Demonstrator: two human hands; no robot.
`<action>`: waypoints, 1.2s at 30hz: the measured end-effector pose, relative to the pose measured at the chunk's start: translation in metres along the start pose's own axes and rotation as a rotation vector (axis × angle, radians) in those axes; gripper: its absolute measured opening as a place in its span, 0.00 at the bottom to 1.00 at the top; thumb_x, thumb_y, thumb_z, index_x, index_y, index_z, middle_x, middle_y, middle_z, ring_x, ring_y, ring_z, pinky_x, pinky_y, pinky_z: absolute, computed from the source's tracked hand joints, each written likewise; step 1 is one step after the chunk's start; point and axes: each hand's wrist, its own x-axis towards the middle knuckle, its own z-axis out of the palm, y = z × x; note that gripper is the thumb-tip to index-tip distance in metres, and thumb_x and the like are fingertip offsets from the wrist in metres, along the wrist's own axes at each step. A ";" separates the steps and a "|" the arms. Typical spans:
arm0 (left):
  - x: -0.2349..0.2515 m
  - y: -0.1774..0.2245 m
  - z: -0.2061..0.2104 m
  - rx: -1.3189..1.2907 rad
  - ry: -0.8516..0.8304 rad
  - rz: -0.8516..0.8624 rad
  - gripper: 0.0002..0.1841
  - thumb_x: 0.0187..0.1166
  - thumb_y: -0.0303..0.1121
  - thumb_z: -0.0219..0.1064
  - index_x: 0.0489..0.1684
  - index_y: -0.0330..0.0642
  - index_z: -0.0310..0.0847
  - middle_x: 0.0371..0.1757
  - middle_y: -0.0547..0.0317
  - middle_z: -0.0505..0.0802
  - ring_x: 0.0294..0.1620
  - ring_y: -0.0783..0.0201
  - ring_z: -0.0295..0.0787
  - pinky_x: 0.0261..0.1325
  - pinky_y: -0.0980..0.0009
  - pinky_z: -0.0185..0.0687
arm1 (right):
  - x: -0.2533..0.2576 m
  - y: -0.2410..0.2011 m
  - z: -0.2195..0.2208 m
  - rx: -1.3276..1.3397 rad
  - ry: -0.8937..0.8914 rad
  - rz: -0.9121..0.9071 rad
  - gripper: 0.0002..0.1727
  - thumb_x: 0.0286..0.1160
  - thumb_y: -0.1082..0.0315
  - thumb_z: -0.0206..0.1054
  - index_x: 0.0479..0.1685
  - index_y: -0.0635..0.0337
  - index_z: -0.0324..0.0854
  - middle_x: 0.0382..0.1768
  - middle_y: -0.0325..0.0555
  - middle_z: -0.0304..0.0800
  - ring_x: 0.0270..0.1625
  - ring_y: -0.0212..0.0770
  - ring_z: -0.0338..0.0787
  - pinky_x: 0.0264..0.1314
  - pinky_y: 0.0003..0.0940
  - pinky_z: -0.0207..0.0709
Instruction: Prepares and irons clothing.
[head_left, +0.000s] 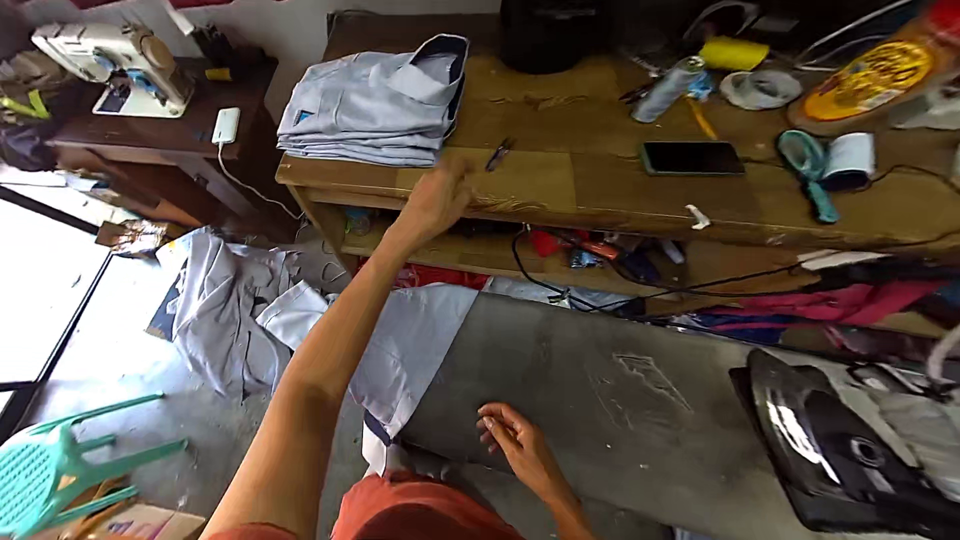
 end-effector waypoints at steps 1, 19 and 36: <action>-0.037 -0.008 -0.010 -0.046 -0.041 0.007 0.18 0.88 0.35 0.61 0.69 0.34 0.80 0.62 0.43 0.91 0.62 0.52 0.91 0.69 0.52 0.85 | 0.004 -0.008 0.001 0.086 -0.069 0.076 0.14 0.88 0.66 0.59 0.59 0.65 0.84 0.41 0.47 0.96 0.36 0.40 0.97 0.39 0.36 0.93; -0.430 -0.075 0.193 -0.376 0.201 -0.812 0.53 0.57 0.51 0.85 0.84 0.31 0.65 0.78 0.31 0.79 0.81 0.37 0.74 0.83 0.41 0.69 | 0.089 -0.116 0.070 0.603 -0.566 -0.020 0.14 0.82 0.65 0.54 0.41 0.57 0.87 0.41 0.45 0.97 0.47 0.41 0.95 0.59 0.44 0.89; -0.367 -0.062 0.131 0.083 0.554 -0.394 0.18 0.74 0.41 0.73 0.58 0.43 0.90 0.54 0.43 0.92 0.59 0.43 0.88 0.63 0.48 0.84 | 0.134 -0.121 0.060 0.567 0.053 0.158 0.14 0.89 0.71 0.50 0.35 0.60 0.79 0.22 0.40 0.90 0.26 0.32 0.91 0.34 0.28 0.88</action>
